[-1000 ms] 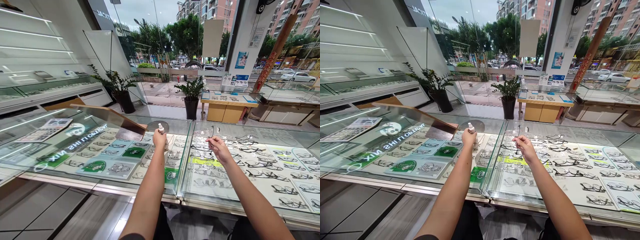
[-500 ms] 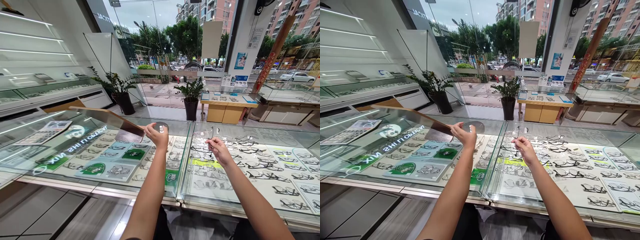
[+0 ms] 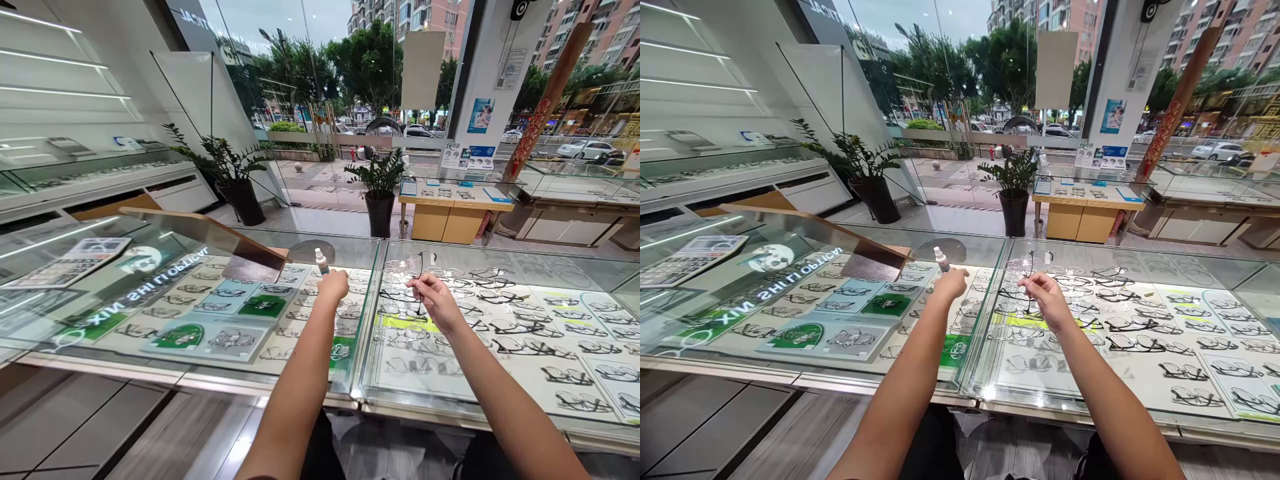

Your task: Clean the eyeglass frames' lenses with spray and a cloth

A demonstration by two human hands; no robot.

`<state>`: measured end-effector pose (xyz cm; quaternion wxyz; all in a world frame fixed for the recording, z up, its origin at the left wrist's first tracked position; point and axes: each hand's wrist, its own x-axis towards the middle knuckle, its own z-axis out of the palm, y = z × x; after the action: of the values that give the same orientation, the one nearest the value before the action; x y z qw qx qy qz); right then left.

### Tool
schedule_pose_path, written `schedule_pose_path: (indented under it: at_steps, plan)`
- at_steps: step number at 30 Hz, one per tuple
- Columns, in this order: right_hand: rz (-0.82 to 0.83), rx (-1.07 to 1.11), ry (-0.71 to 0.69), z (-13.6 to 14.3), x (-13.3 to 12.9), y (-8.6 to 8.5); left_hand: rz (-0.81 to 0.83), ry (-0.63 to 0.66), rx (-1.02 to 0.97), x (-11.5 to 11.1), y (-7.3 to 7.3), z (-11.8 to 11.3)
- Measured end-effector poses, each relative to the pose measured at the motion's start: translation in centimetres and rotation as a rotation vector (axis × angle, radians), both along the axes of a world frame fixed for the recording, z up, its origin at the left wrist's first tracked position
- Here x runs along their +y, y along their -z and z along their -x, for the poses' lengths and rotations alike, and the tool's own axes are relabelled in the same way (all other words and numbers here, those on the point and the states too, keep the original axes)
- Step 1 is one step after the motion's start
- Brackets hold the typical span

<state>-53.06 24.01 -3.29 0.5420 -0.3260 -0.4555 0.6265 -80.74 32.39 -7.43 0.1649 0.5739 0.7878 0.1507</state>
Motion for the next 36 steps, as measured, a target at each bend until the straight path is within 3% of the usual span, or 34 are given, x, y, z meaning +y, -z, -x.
schedule_pose_path:
  at_steps: [4,10,18,22,25,30,33,36]
  plan:
    - [0.0,-0.006,0.004,0.0,0.0,0.0,-0.032,-0.016,-0.058,0.0,-0.6,0.2]
    - [-0.012,0.005,0.021,-0.2,0.2,0.1,-0.27,0.064,-0.198,-0.7,-2.1,0.1]
    - [-0.009,0.014,0.043,-0.6,0.3,-0.2,-0.554,0.112,-1.12,-0.7,-3.1,-1.0]
    - [-0.026,0.028,0.044,-0.7,0.4,-0.3,-0.601,0.151,-1.322,-1.0,-3.9,-1.3]
    - [-0.031,0.046,0.04,-1.0,0.6,-0.3,-0.583,0.176,-1.392,-1.3,-4.3,-1.6]
    - [-0.033,0.068,0.058,-1.6,0.8,-0.6,-0.409,0.166,-1.52,-2.6,-5.0,-3.0]
    - [-0.048,0.075,0.064,-1.8,0.4,-1.6,-0.295,0.219,-1.585,-3.6,-5.7,-4.5]
    - [-0.089,0.065,0.062,-1.8,-0.3,-3.7,-0.193,0.337,-1.53,-4.4,-6.9,-6.1]
